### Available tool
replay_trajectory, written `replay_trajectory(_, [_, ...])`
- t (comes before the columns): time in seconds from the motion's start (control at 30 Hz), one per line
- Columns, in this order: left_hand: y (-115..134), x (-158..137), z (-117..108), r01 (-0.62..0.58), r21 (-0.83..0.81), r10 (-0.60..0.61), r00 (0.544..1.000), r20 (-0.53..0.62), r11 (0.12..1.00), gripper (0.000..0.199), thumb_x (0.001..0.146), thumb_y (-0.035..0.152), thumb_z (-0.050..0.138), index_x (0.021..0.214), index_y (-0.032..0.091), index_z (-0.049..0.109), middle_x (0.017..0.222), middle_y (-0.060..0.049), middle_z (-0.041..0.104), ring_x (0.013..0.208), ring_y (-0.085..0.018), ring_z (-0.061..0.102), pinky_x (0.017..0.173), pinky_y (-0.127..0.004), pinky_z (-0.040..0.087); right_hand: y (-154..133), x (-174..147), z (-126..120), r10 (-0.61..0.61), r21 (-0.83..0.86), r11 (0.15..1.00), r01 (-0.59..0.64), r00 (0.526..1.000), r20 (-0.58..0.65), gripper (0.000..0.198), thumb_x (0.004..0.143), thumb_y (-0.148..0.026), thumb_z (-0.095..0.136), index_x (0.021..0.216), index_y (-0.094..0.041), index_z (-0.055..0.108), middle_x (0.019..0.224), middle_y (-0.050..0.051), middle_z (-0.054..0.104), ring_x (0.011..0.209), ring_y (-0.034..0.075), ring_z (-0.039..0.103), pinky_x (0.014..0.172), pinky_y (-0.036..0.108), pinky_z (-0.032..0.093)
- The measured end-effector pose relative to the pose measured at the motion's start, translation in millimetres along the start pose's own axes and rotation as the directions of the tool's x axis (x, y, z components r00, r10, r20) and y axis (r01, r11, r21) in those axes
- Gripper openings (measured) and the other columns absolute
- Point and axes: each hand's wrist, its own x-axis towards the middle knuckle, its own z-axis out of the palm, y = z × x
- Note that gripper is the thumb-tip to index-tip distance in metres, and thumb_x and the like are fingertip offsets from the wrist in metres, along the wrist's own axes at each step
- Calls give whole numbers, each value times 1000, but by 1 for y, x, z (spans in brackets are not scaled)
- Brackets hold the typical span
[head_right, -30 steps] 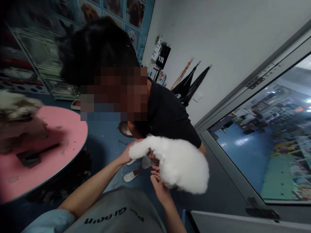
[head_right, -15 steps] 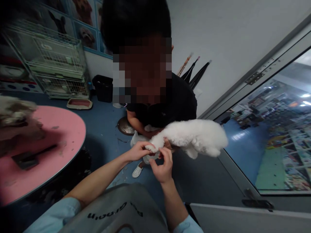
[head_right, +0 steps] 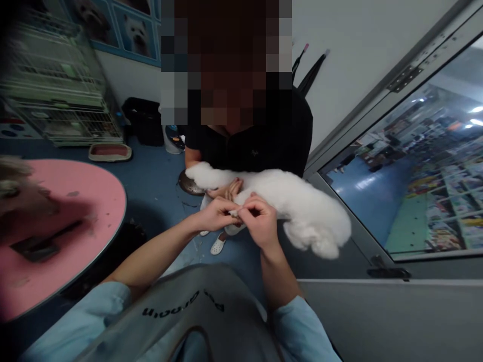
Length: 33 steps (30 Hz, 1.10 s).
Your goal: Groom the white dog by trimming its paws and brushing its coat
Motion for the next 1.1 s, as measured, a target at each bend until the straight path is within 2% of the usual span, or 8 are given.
replay_trajectory(0.13, [16,0,-6,-34,-18,35,999,23,999,19,80,29,63,75,12,68,62,-2,66,57,-10,58,56,-18,44,-10,-1,-2,14,21,1000,-14,1000,-10,16,74,-21,64,59,-19,60,63,-4,57,61,11,53,89,38,45])
replay_trajectory(0.27, [24,6,-5,-83,27,83,996,-11,996,16,79,26,64,75,12,69,64,-2,67,60,-10,59,58,-19,45,-17,-1,0,-29,-25,999,26,991,-129,16,73,-21,64,59,-19,57,65,-2,56,62,12,53,71,30,47])
replay_trajectory(0.4, [24,11,3,-99,-18,99,995,5,995,17,80,28,63,77,12,68,65,-2,66,61,-11,59,59,-19,45,-20,-3,-2,-57,-7,998,57,978,-203,17,74,-19,64,60,-19,55,64,-3,54,60,11,51,59,25,42])
replay_trajectory(0.67, [25,-11,0,-29,-60,29,1000,-9,998,24,82,32,59,71,11,64,61,-1,63,57,-10,56,54,-18,42,-17,-17,16,-12,63,998,24,984,-180,17,77,-24,60,62,-19,53,63,-4,50,57,10,47,55,24,39])
replay_trajectory(0.77, [31,-22,-6,-62,24,62,998,-26,998,18,82,24,56,74,12,65,59,2,59,55,-8,51,53,-17,38,-26,-26,24,-64,-16,998,62,991,-114,9,75,-25,62,71,-19,56,72,-2,53,66,13,52,62,27,42])
replay_trajectory(0.87, [40,-33,-12,-111,153,119,992,-40,982,17,80,15,52,68,12,64,54,4,50,52,-6,42,52,-18,33,-39,-34,35,-74,-162,985,52,989,-132,15,67,-22,68,76,-20,56,78,-1,55,73,15,54,69,29,44])
replay_trajectory(0.97, [51,-40,-19,-92,195,95,995,-7,976,19,79,13,50,64,12,62,54,4,48,53,-6,41,53,-18,33,-52,-37,46,-15,-163,987,-18,980,-196,10,68,-18,65,69,-20,55,73,-2,56,69,14,53,67,29,43])
replay_trajectory(1.1, [63,-43,-29,-14,119,4,996,87,993,17,79,23,55,69,12,64,54,5,50,51,-6,42,50,-17,32,-62,-36,52,114,-1,993,-118,959,-260,12,67,-13,60,57,-19,54,64,-4,55,63,12,51,62,25,41])
